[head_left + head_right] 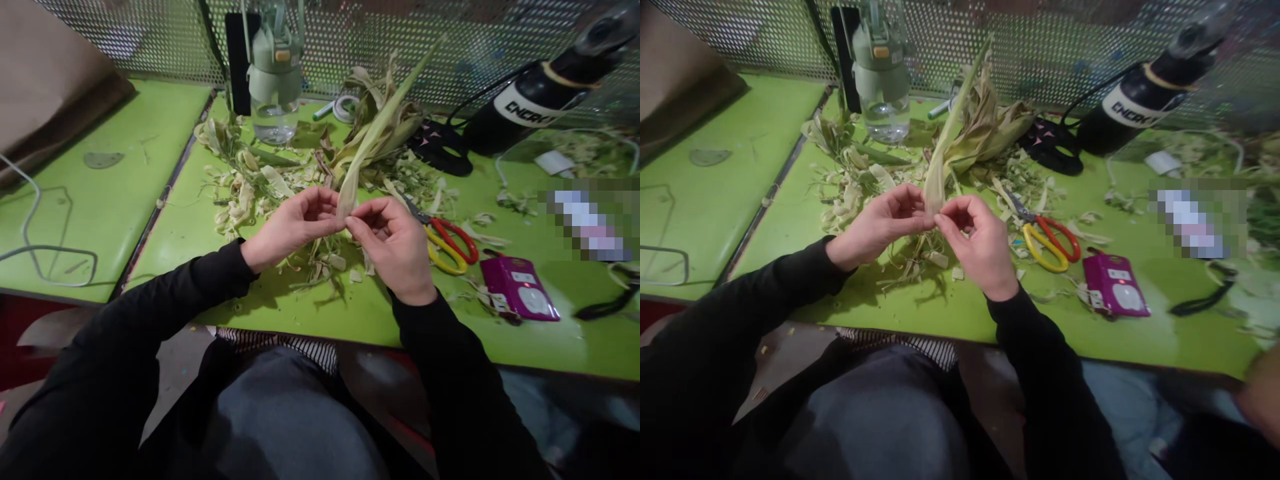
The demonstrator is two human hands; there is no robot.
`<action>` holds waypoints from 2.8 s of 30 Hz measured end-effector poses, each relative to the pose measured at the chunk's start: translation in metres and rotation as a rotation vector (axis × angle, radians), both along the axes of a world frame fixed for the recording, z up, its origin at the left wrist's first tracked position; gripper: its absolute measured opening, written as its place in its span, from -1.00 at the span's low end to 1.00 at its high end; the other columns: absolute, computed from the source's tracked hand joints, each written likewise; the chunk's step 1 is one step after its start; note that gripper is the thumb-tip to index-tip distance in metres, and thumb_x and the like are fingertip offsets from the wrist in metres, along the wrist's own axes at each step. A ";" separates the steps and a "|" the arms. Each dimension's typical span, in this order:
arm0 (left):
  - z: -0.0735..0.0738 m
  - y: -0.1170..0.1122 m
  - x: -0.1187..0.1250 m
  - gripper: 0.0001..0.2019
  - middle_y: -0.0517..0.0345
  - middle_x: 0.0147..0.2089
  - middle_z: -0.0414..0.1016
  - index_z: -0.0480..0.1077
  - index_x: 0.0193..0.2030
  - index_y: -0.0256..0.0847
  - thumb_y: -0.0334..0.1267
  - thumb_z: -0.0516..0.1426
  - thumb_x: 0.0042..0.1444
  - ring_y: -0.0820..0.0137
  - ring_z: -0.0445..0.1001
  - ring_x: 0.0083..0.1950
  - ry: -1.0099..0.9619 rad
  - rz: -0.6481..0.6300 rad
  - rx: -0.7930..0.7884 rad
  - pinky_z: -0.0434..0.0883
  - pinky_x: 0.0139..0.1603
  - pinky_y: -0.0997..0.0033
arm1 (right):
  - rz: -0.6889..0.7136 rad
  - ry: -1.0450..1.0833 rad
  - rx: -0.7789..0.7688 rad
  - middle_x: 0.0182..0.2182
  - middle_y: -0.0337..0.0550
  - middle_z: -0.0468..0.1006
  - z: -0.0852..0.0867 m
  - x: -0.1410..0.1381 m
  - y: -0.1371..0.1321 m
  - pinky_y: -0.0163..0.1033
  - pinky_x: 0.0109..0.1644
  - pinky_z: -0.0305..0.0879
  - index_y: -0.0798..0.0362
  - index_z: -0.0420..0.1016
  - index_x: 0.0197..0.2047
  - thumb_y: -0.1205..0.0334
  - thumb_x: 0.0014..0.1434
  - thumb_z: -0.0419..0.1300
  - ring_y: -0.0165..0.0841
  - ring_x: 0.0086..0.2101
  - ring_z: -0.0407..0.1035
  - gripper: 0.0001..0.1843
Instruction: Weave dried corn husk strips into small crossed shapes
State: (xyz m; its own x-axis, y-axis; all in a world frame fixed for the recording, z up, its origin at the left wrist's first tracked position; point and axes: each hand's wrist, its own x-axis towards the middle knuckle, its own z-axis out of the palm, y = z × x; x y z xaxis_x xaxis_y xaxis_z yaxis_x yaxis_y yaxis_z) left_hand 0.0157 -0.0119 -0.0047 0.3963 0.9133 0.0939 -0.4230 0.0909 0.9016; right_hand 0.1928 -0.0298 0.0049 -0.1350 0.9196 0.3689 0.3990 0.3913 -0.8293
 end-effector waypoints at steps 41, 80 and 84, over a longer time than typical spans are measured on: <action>0.013 0.000 -0.006 -0.84 0.25 -0.37 0.54 0.37 -0.23 -0.32 -0.58 0.22 0.11 0.57 0.54 -0.36 0.094 -0.111 -0.308 0.50 -0.13 0.46 | 0.123 -0.570 0.641 -0.28 -0.11 0.59 0.003 0.018 0.009 -0.18 -0.29 0.43 0.00 0.50 -0.23 0.30 0.27 0.22 -0.28 -0.29 0.49 -0.96; 0.012 -0.005 -0.003 -0.79 0.31 -0.42 0.49 0.30 -0.24 -0.24 -0.51 0.24 0.06 0.61 0.46 -0.42 0.068 -0.018 -0.360 0.38 -0.26 0.53 | 0.114 -0.418 0.486 -0.17 -0.14 0.58 0.001 0.014 0.002 -0.05 -0.12 0.47 -0.13 0.56 -0.14 0.26 0.23 0.30 -0.21 -0.16 0.50 -0.87; 0.010 -0.006 -0.001 -0.76 0.33 -0.43 0.47 0.30 -0.23 -0.24 -0.57 0.22 0.02 0.62 0.41 -0.44 0.036 -0.012 -0.375 0.31 -0.32 0.53 | 0.112 -0.431 0.505 -0.18 -0.15 0.58 0.001 0.015 0.004 -0.06 -0.10 0.44 -0.13 0.57 -0.14 0.24 0.23 0.30 -0.22 -0.15 0.49 -0.89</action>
